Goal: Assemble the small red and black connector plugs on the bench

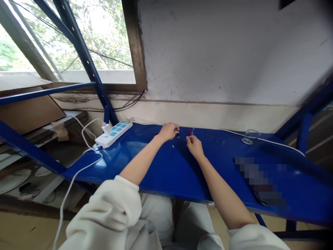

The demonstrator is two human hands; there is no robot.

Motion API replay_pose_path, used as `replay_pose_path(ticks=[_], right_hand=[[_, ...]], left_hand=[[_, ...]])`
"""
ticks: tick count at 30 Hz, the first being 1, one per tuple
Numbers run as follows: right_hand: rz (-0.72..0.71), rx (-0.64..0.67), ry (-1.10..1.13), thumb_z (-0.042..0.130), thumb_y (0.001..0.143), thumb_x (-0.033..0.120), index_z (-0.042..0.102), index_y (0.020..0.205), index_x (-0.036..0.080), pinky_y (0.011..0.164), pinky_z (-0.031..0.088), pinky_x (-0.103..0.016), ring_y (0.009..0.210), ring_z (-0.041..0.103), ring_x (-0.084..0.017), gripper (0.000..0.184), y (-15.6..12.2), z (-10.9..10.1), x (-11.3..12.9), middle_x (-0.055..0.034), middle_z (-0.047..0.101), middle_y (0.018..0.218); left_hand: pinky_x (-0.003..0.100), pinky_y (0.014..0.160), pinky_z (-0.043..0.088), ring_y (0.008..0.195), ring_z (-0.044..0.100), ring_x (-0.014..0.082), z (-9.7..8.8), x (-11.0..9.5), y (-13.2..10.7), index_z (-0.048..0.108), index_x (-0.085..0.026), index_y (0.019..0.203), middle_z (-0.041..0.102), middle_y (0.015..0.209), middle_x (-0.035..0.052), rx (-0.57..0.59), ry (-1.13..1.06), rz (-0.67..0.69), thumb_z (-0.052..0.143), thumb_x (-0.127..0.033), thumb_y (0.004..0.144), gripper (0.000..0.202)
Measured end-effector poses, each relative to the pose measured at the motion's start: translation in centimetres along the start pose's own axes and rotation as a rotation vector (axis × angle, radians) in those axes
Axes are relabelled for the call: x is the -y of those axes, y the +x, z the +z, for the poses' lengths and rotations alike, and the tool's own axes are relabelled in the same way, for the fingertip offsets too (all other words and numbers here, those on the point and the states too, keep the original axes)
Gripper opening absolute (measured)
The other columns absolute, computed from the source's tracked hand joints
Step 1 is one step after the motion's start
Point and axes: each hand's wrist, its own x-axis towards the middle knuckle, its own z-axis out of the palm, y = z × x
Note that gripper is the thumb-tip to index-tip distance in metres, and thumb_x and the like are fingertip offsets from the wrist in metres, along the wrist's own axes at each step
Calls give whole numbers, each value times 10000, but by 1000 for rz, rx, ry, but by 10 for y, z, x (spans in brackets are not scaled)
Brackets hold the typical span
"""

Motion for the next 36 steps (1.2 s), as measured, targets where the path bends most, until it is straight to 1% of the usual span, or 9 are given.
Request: replay_pose_path(ticks=[3,6,10,14,17,22,24,33,36], right_hand=[[-49,-28,-142,363,824,400,563,830,189,548,365,-257,586,566,-180,291,-2,-1,0,-47,615,645],[-67,-19,-195,348,835,380,569,858,188,551,367,-256,603,575,-188,293,-3,-2,1,-54,617,656],[-71,-25,-200,346,837,380,566,848,192,543,363,-254,607,574,-188,289,-3,-2,2,-50,614,657],[-73,-16,-185,352,837,379,559,834,194,515,348,-249,564,555,-177,278,-2,-2,1,-39,597,620],[-76,-8,-177,354,838,377,557,828,193,505,341,-243,547,548,-169,275,-2,-1,0,-35,594,610],[-50,-14,-181,374,831,362,563,835,188,514,346,-235,574,560,-165,257,-1,0,-1,-37,607,636],[-43,-18,-192,381,829,355,565,834,188,517,345,-234,584,563,-166,249,-1,0,-1,-37,610,641],[-31,-7,-203,380,838,341,565,838,190,520,345,-229,586,562,-159,239,-1,-2,1,-34,610,646],[-8,6,-217,381,842,339,570,856,189,531,348,-229,612,571,-159,242,-2,-3,2,-40,622,679]], left_hand=[[349,856,322,806,559,215,-10,10,11,605,-185,601,619,675,48,50,155,32,595,-29,611,157],[360,886,280,821,551,219,-10,19,13,571,-182,553,591,627,39,94,172,35,558,16,573,199],[372,891,262,814,541,223,-5,31,9,538,-183,516,569,601,38,120,185,11,542,13,553,199],[377,885,259,813,544,227,-3,39,6,542,-179,518,581,623,58,112,255,6,543,-26,587,168],[379,875,263,830,544,229,-5,41,6,577,-173,577,611,679,75,136,359,-1,531,-27,607,156],[394,849,284,902,534,236,-14,39,6,622,-159,793,645,861,100,260,576,28,476,-43,672,222],[399,847,287,917,533,237,-15,38,5,624,-156,835,645,890,105,291,622,30,464,-50,689,241],[420,859,290,918,540,235,-13,38,5,622,-169,857,651,898,89,306,616,10,475,-49,692,251],[434,864,285,920,542,242,-13,38,4,618,-166,876,649,917,93,312,607,0,483,-46,690,259]])
